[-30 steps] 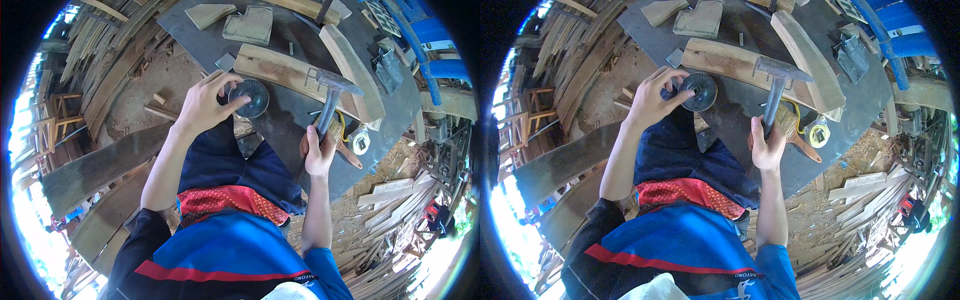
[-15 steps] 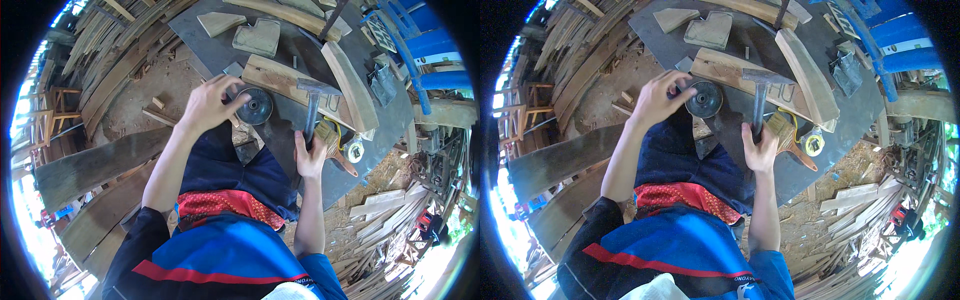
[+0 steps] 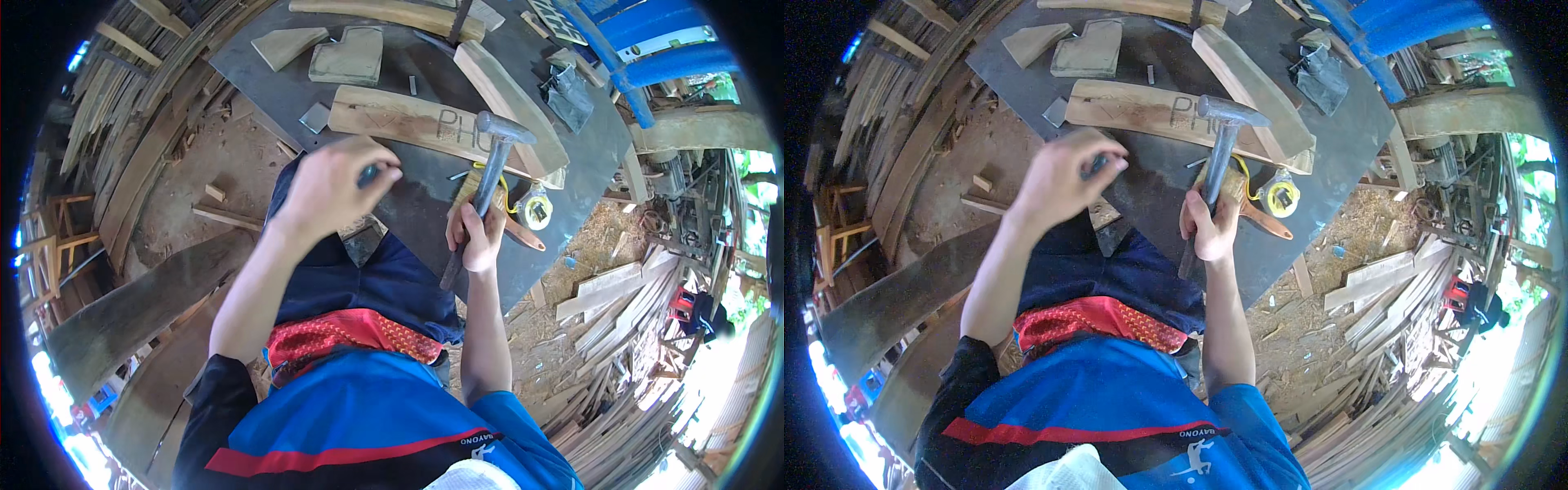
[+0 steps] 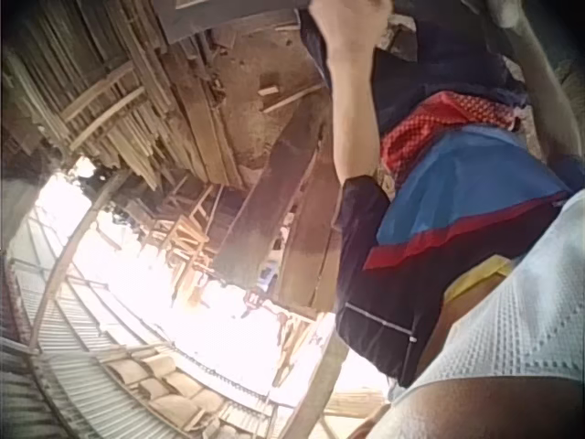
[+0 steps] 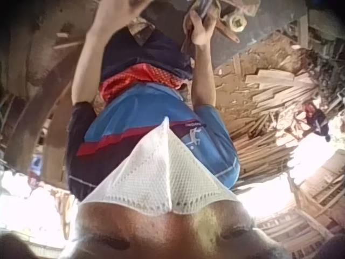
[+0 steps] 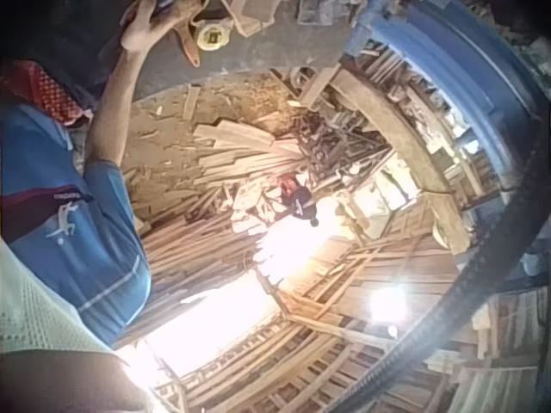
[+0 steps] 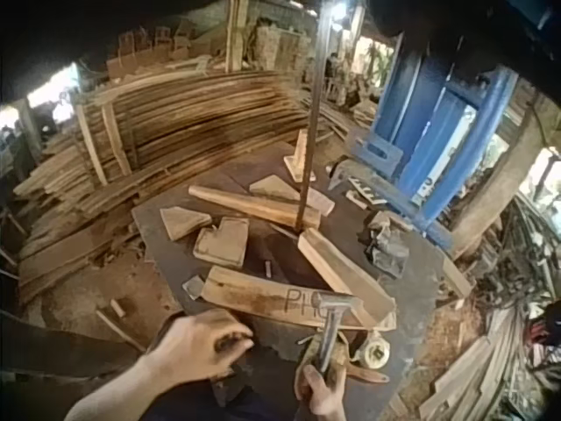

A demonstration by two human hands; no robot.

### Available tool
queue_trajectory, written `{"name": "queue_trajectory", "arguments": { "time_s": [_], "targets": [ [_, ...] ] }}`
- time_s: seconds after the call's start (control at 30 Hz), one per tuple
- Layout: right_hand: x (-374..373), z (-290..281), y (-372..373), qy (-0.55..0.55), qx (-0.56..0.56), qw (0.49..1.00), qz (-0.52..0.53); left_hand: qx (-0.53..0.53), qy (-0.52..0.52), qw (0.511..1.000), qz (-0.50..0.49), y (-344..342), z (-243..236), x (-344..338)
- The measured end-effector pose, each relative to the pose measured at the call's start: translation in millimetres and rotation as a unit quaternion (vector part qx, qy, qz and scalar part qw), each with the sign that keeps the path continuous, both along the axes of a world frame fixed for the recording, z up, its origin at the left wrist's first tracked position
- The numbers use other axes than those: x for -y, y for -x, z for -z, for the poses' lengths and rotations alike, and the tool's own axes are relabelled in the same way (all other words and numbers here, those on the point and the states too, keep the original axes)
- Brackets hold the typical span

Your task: Chiseling and marking wood blocks at a workbench in a workshop.

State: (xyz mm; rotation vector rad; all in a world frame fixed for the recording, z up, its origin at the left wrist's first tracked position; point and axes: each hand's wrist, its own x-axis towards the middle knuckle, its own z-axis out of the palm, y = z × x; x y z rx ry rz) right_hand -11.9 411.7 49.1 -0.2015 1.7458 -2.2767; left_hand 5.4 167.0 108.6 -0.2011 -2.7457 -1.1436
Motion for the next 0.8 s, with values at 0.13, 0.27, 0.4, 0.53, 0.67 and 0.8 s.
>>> {"name": "queue_trajectory", "arguments": {
  "time_s": [0.13,0.27,0.4,0.53,0.67,0.8],
  "targets": [
    [-8.1,4.9,-1.1,0.035,-0.017,0.999,0.004,0.025,0.031,0.999,0.026,9.4,21.8,-51.2],
    [-6.1,5.0,-2.3,0.06,-0.025,0.998,0.024,0.055,0.088,0.995,0.008,25.0,37.6,-79.6],
    [-8.4,7.4,-4.3,0.071,0.011,0.997,0.033,0.068,0.11,0.992,-0.007,33.3,50.3,-92.9],
    [-4.6,-0.5,-2.7,0.01,-0.007,0.999,0.031,0.064,0.083,0.995,-0.005,30.3,47.4,-89.2],
    [-2.7,-4.4,1.1,-0.046,0.022,0.999,0.007,0.072,0.071,0.993,-0.057,12.5,43.5,-80.1],
    [-17.8,-22.0,-4.8,0.09,0.017,0.99,-0.109,0.055,0.022,0.994,-0.087,-12.8,42.9,-68.1]
  ]
}}
